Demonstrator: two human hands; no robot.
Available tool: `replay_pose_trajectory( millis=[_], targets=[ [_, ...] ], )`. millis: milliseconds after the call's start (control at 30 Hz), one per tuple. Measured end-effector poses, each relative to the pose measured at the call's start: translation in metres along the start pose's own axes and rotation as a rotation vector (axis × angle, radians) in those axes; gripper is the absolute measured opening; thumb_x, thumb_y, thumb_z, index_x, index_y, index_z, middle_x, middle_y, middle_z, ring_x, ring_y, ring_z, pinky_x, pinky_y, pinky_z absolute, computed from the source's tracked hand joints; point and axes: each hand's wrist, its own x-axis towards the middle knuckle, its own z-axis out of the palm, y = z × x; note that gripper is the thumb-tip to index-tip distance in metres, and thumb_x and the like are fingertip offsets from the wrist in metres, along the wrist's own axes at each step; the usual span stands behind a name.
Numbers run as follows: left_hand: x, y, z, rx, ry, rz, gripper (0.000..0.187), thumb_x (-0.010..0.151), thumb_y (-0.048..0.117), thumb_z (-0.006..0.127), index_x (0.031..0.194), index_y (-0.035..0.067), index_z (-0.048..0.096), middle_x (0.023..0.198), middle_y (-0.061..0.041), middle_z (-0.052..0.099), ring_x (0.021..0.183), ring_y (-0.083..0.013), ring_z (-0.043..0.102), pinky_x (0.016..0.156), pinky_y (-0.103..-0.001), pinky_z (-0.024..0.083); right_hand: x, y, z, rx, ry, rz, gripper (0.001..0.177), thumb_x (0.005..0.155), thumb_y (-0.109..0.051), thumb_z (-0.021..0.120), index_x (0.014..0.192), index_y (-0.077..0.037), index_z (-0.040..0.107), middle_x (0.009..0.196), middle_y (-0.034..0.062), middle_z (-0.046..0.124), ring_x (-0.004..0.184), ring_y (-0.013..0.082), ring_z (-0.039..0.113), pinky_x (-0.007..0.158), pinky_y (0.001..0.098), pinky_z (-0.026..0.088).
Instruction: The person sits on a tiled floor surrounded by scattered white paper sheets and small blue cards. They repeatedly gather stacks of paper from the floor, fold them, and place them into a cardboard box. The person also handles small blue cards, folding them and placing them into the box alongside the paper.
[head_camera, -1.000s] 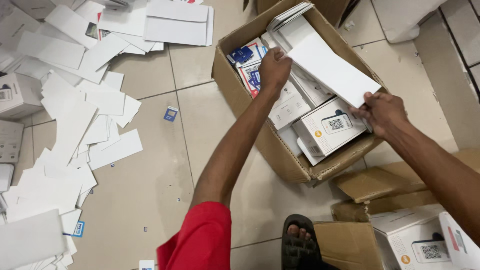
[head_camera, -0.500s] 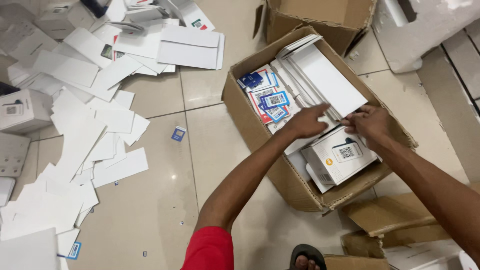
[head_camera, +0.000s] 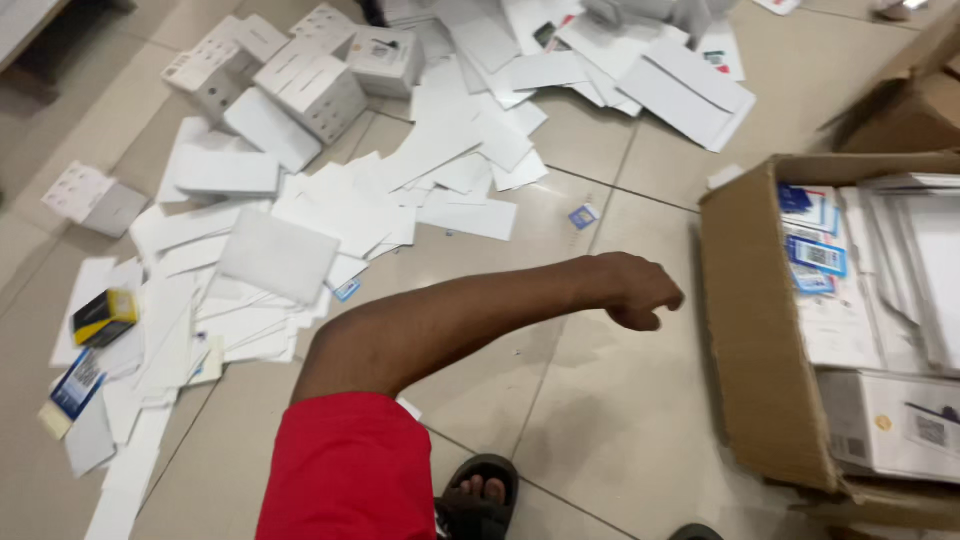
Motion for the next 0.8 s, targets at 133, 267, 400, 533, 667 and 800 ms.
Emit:
replay_pose_trajectory(
  millis=[133,267,400,533,667,800],
  targets=[
    [-0.117,-0.085,0.068,-0.116,0.096,-0.265,0.051,0.093,0.034,0.063,0.141,0.017,0.056,0.138,-0.009,0.06,0.127,-0.0299,0.058,0.102,-0.047,0.05,0.021,-0.089,0.02,-0.264,-0.052,-0.11,0.008,0.104,-0.006,0.054,0.106,0.0,0.06,0.086,0.0135,0.071,0.071,0.0222,0.071,0.061,0.033,0.062],
    [-0.221,-0.163,0.197,-0.335,0.445,-0.638,0.059,0.091,0.038,0.064,0.145,0.017,0.053,0.153,-0.01,0.049,0.14,-0.032,0.045,0.113,-0.047,0.041,0.018,-0.14,0.038,-0.516,-0.065,-0.271,0.008,0.105,-0.009,0.052,0.103,-0.004,0.058,0.081,0.0116,0.07,0.067,0.0215,0.07,0.059,0.0334,0.061],
    [-0.297,-0.212,0.332,-0.516,0.616,-1.224,0.09,0.09,0.057,0.067,0.159,0.014,0.029,0.165,-0.028,0.017,0.153,-0.0466,0.015,0.12,-0.058,0.022,0.037,-0.169,0.043,-0.72,-0.055,-0.43,0.01,0.106,-0.012,0.05,0.1,-0.007,0.056,0.076,0.0098,0.069,0.064,0.0208,0.069,0.057,0.0337,0.06],
    [-0.354,-0.251,0.402,-0.829,0.805,-1.644,0.105,0.085,0.065,0.066,0.165,0.021,0.014,0.166,-0.028,-0.012,0.153,-0.0506,-0.008,0.12,-0.065,0.007,0.043,-0.193,0.06,-0.834,-0.052,-0.547,0.012,0.107,-0.014,0.048,0.097,-0.01,0.055,0.072,0.0079,0.068,0.061,0.0202,0.068,0.055,0.0341,0.06],
    [-0.39,-0.313,0.427,-0.596,1.148,-1.623,0.101,0.089,0.068,0.061,0.168,0.022,0.018,0.172,-0.027,-0.001,0.159,-0.0508,-0.002,0.127,-0.066,0.006,0.026,-0.235,0.09,-0.872,-0.063,-0.711,0.015,0.108,-0.017,0.047,0.094,-0.014,0.053,0.067,0.006,0.067,0.058,0.0195,0.067,0.053,0.0344,0.059],
    [-0.377,-0.378,0.4,-0.653,0.992,-1.662,0.1,0.086,0.079,0.049,0.167,0.031,0.015,0.171,-0.026,-0.003,0.158,-0.0504,-0.009,0.121,-0.074,-0.003,0.003,-0.247,0.115,-0.733,-0.183,-0.769,0.013,0.1,-0.021,0.051,0.091,-0.011,0.052,0.073,0.0063,0.066,0.061,0.0241,0.066,0.058,0.0413,0.057]
  ],
)
